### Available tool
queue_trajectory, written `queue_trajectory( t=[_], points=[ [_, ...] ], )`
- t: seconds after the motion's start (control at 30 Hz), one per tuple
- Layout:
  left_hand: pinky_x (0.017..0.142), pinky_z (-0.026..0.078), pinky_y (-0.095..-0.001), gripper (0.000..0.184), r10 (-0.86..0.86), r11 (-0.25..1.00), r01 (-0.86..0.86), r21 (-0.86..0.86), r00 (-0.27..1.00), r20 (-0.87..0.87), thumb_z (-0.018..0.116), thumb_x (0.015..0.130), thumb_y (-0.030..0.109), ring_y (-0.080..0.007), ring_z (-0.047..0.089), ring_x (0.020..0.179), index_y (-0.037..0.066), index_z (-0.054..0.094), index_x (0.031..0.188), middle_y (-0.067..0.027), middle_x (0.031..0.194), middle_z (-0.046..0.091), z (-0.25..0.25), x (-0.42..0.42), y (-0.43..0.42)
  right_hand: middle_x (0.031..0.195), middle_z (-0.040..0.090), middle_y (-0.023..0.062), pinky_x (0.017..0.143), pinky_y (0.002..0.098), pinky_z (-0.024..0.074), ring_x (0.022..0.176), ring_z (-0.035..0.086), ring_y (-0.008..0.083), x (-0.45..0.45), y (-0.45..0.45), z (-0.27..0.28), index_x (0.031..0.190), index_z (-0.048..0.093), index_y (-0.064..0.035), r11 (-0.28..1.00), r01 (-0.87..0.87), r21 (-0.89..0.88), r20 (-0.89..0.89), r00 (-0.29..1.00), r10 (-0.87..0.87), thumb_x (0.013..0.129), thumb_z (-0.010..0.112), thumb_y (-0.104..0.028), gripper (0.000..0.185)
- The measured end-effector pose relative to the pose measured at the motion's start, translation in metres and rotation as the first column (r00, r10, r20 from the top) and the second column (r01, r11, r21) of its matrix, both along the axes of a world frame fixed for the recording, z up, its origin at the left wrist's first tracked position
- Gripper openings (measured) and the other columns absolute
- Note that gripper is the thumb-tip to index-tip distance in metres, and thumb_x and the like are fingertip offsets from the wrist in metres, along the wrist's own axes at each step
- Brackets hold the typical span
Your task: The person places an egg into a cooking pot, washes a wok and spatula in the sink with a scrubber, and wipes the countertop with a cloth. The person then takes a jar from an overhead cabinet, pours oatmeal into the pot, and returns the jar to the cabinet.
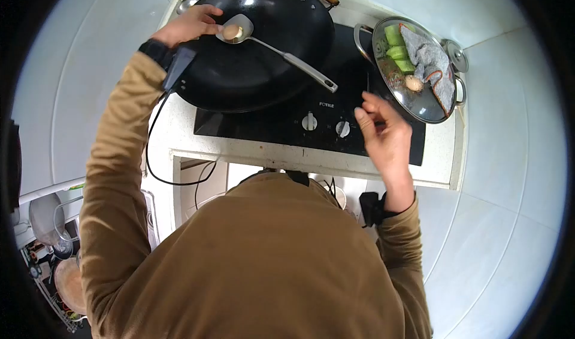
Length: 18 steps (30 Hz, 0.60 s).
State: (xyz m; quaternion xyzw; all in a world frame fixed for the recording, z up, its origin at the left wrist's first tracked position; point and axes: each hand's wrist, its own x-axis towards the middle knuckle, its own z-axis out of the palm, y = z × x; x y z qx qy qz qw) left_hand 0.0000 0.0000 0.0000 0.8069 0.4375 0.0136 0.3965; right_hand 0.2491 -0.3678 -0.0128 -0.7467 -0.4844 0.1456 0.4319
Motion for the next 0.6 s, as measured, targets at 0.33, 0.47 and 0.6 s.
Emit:
queue_trajectory(
  t=[0.33,0.47,0.6],
  points=[
    [0.096,0.045,-0.0350,0.072,-0.234,0.908,0.325,0.263,0.916,-0.325,0.083,0.060,0.020,-0.0319,0.058,0.110,0.006,0.054,0.125,-0.0177,0.117,0.061,-0.065,0.030,0.033,0.084,0.069,0.0087,0.058,0.0225,0.0489,0.071,0.063,0.0105,-0.054,-0.024,-0.023,0.104,0.068,-0.0018,0.990,0.049,-0.129,-0.084,0.995,-0.060,0.084,0.070,-0.008,0.021],
    [0.093,0.047,-0.0360,0.065,-0.267,0.882,0.369,0.294,0.904,-0.334,0.083,0.059,0.019,-0.0318,0.060,0.107,0.006,0.059,0.118,-0.0164,0.113,0.062,-0.080,0.034,0.041,0.087,0.069,0.0102,0.058,0.0234,0.0496,0.071,0.064,0.0121,-0.073,-0.025,-0.029,0.104,0.068,-0.0019,0.981,0.058,-0.187,-0.091,0.993,-0.076,0.084,0.069,-0.009,0.021],
    [0.092,0.047,-0.0358,0.062,-0.265,0.886,0.350,0.304,0.921,-0.287,0.083,0.058,0.017,-0.0319,0.060,0.105,0.005,0.060,0.115,-0.0161,0.110,0.063,-0.090,0.035,0.045,0.090,0.069,0.0113,0.058,0.0239,0.0503,0.073,0.065,0.0129,-0.082,-0.023,-0.030,0.104,0.068,-0.0017,0.979,0.052,-0.197,-0.110,0.991,-0.075,0.085,0.069,-0.010,0.021]
  ],
)
